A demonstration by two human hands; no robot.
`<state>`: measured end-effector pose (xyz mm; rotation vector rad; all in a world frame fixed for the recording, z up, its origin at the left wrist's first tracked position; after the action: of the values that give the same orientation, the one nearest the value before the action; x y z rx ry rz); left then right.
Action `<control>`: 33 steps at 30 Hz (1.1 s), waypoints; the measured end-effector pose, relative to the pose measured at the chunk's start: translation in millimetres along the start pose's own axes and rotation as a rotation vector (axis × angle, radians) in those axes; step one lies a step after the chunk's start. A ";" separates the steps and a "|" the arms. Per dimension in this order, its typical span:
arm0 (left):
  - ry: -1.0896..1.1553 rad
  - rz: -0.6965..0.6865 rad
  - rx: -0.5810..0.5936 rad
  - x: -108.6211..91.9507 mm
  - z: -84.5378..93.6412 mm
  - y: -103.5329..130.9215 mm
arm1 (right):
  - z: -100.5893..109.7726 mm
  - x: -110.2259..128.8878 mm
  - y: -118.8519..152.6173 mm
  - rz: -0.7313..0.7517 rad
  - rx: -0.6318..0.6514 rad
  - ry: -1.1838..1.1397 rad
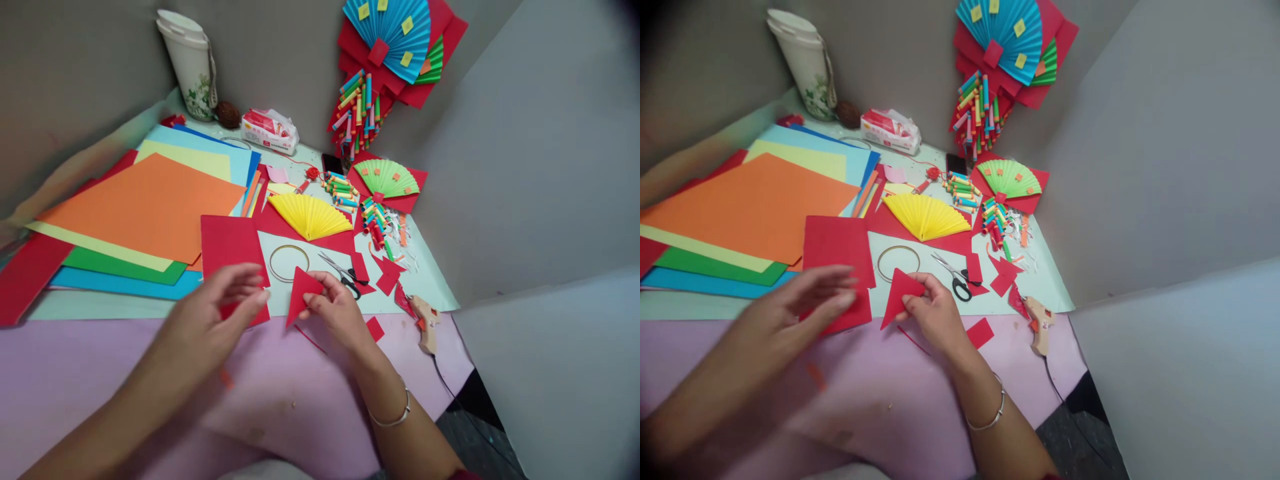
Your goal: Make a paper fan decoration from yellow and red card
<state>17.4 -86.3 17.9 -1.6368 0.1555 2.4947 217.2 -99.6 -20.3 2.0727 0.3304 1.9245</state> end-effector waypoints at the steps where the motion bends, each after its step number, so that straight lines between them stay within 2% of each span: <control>1: 0.108 0.013 0.098 -1.2 -11.6 -4.2 | -3.1 1.7 1.9 0.003 0.016 -0.006; 3: 0.169 0.042 0.205 -1.6 -29.1 -13.2 | -7.9 5.1 5.3 0.012 0.033 -0.003; 5: 0.126 0.029 0.204 -1.8 -37.2 -20.5 | -9.9 7.8 7.6 0.014 0.031 0.021; 10: 0.156 0.042 0.223 -2.7 -40.1 -23.6 | -5.0 9.3 7.1 0.038 0.003 0.000; 16: 0.250 0.127 0.300 -3.5 -45.1 -24.4 | -0.4 1.5 2.0 0.099 0.065 -0.161; 20: 0.273 0.113 0.331 -8.5 -44.4 -31.3 | 8.3 5.5 0.9 0.156 0.028 -0.119; 23: 0.302 0.109 0.274 -11.4 -39.2 -39.3 | 28.9 14.6 1.4 0.260 -0.170 0.095; 26: 0.348 0.105 0.208 -10.7 -34.9 -45.2 | 49.8 19.8 1.9 0.311 -0.399 0.596; 29: 0.368 0.114 0.168 -5.7 -32.9 -46.9 | 57.7 16.1 0.8 0.257 -0.440 1.035; 33: 0.367 0.134 0.142 0.8 -28.6 -46.7 | 55.6 15.1 3.7 0.291 -0.485 1.192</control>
<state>51.5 -45.2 5.7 -2.0640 0.4864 2.1831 273.8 -100.8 -8.4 0.5281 -0.2218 2.8355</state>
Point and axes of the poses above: each hand's wrist, its own y-axis away from the middle knuckle, its own z-axis out of the back of the hand, x = y × z, the point moved 3 cm from there along -y, towards the middle knuckle, and after that the axes turned 6 degrees about -z, right-handed, at the moved point
